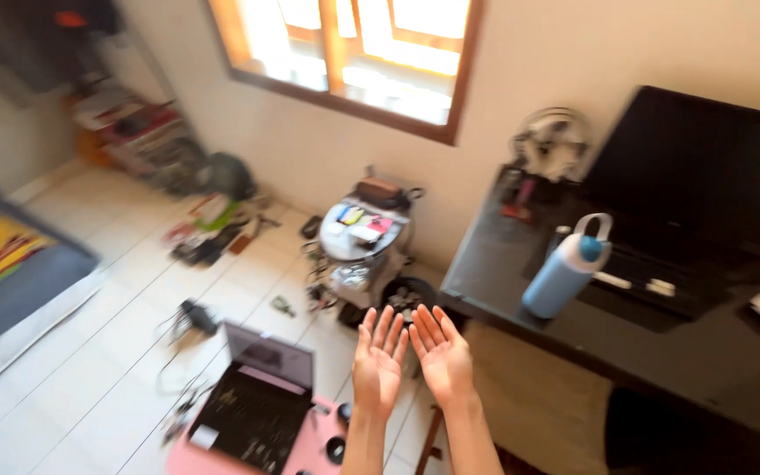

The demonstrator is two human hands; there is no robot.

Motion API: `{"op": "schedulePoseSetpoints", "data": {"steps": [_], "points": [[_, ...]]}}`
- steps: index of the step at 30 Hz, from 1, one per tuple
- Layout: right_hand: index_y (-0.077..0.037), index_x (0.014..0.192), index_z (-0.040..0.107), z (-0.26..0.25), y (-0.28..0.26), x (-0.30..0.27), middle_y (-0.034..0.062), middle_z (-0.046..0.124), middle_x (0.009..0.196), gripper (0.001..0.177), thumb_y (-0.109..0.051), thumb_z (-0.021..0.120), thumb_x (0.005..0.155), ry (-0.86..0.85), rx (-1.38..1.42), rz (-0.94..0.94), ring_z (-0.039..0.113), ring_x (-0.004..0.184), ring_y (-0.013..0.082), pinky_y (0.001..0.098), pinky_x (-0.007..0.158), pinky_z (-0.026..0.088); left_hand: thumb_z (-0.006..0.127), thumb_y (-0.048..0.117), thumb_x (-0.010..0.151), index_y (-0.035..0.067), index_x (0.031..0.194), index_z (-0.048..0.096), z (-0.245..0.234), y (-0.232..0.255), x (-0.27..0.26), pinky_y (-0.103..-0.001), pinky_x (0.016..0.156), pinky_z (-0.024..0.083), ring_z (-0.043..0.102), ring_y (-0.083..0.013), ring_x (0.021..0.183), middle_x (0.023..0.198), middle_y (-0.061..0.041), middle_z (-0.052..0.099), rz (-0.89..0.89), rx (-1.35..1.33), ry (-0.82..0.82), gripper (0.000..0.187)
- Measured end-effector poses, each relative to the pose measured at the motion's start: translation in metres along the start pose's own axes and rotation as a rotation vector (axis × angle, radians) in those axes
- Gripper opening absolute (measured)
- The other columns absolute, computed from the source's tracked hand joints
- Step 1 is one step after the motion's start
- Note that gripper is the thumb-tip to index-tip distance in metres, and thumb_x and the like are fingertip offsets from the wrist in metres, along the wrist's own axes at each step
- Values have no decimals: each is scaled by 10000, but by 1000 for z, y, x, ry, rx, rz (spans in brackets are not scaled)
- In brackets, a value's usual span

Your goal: Work on and organize various electronic components and tools.

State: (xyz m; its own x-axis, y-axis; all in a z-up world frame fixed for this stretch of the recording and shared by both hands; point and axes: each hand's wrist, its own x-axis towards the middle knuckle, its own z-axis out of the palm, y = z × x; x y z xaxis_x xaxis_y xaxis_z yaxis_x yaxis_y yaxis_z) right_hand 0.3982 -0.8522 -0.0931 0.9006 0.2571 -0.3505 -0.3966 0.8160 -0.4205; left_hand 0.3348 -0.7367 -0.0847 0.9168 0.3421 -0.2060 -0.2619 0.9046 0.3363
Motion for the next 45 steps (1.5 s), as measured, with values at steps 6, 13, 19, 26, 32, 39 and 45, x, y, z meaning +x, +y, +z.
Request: {"op": "schedulePoseSetpoints", "data": {"steps": [6,13,19,26,32,39,45], "points": [[-28,1373,525,61,126,-82,188,609,1415,387,-186,497,1020,-107,-19,105,568,1333,319,453,1094,474,358,392,1054,112,1493,415,-36,155,-100,-443,1139,421,510,-277,1372,1518,-135,522,146,-26,46,524],[-39,1387,500,77,296,-171,180,603,1418,394,-177,493,1018,-142,-48,228,573,1323,330,457,1092,486,346,389,1068,102,1447,452,-132,306,-206,-439,1115,453,531,-274,1350,1479,-131,551,266,9,122,487],[-26,1401,470,105,372,-201,201,592,1417,392,-139,467,1026,-165,-107,288,585,1310,337,456,1088,507,347,393,1075,111,1408,477,-177,387,-254,-411,1106,460,542,-250,1343,1472,-121,562,322,44,149,455],[-22,1434,460,117,391,-193,202,585,1420,403,-135,437,1047,-116,-149,219,573,1326,327,438,1090,509,364,375,1075,107,1394,491,-201,431,-229,-405,1094,468,566,-240,1302,1444,-126,585,207,66,136,435],[-39,1435,458,87,409,-153,184,573,1427,402,-137,411,1048,-4,-143,129,564,1327,316,436,1101,491,374,354,1070,84,1413,486,-245,460,-179,-413,1080,473,586,-235,1274,1430,-133,603,62,150,140,450],[-34,1408,465,89,441,-108,190,595,1391,374,-121,436,1045,140,-98,38,582,1295,316,438,1103,495,385,346,1063,82,1420,484,-266,505,-116,-427,1088,467,585,-246,1276,1428,-133,602,-99,227,153,455],[-22,1388,491,84,467,-107,206,590,1377,366,-130,448,1041,213,-132,-38,597,1263,319,439,1077,502,401,352,1063,69,1420,490,-290,534,-65,-439,1100,454,578,-249,1289,1431,-141,600,-234,279,142,464]]}}
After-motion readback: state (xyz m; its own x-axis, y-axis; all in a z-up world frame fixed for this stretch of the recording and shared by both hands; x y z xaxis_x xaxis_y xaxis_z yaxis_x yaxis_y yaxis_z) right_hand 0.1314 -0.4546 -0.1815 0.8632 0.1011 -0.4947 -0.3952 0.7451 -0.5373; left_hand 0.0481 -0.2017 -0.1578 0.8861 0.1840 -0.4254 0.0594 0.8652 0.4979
